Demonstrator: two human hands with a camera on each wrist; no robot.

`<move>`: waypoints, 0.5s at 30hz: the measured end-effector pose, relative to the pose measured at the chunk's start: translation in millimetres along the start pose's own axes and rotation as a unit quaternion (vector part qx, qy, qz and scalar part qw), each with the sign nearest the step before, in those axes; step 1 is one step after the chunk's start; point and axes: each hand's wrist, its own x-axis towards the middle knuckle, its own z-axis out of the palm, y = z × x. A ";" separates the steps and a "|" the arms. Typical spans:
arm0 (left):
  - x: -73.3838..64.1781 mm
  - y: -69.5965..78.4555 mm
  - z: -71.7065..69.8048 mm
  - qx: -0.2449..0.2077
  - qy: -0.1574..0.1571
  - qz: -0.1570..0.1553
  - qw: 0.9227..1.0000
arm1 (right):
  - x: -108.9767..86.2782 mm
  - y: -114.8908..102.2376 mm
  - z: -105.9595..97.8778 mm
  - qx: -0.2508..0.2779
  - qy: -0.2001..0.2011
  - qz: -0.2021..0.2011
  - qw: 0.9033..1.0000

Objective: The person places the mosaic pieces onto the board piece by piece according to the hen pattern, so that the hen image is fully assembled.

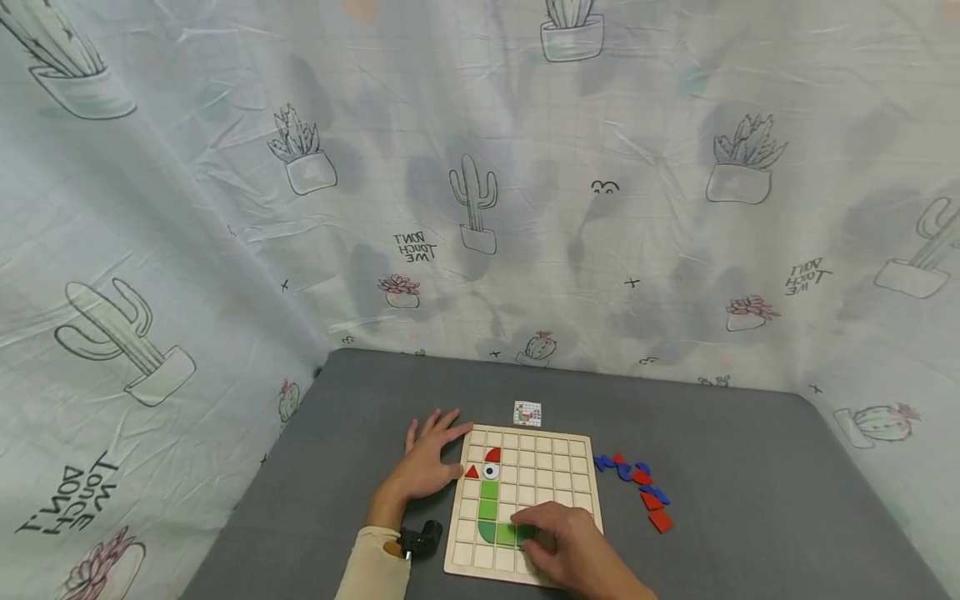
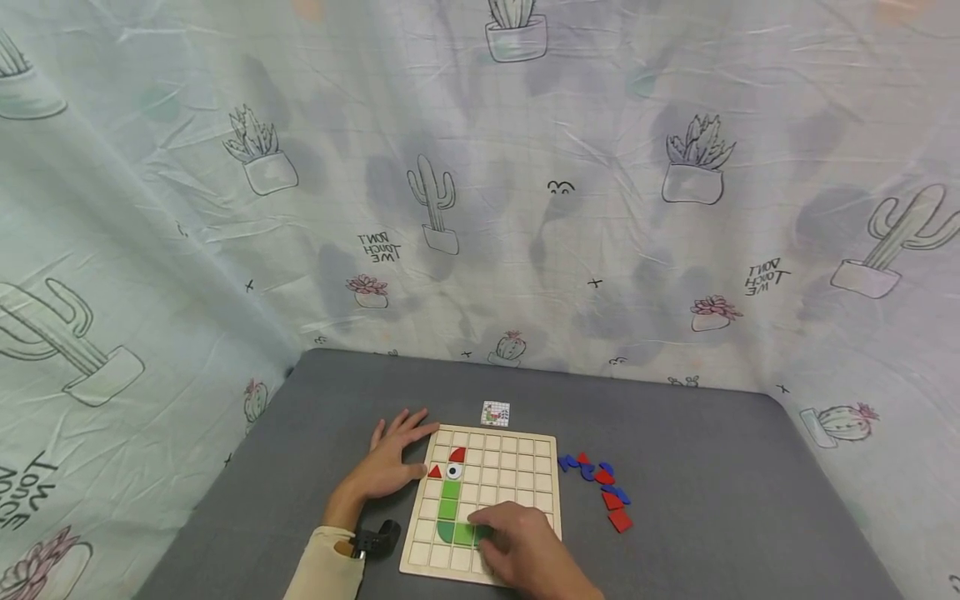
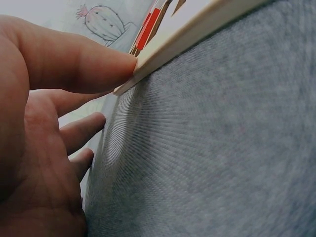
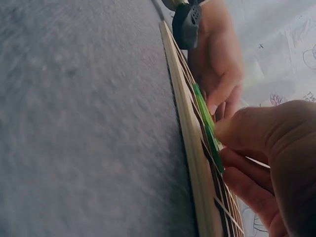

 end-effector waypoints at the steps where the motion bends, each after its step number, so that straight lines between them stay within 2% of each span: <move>1: -0.1 -0.2 0.0 0.000 0.000 -0.001 1.000 | 0.3 -0.1 1.1 -0.001 0.002 -0.003 1.000; 9: 0.3 -1.4 0.5 0.002 -0.001 0.000 1.000 | 3.4 -3.3 7.2 -0.040 0.011 -0.010 0.999; 15: 1.2 -0.9 1.1 0.006 -0.004 -0.005 1.000 | 3.3 -6.8 5.6 -0.035 0.008 0.006 0.999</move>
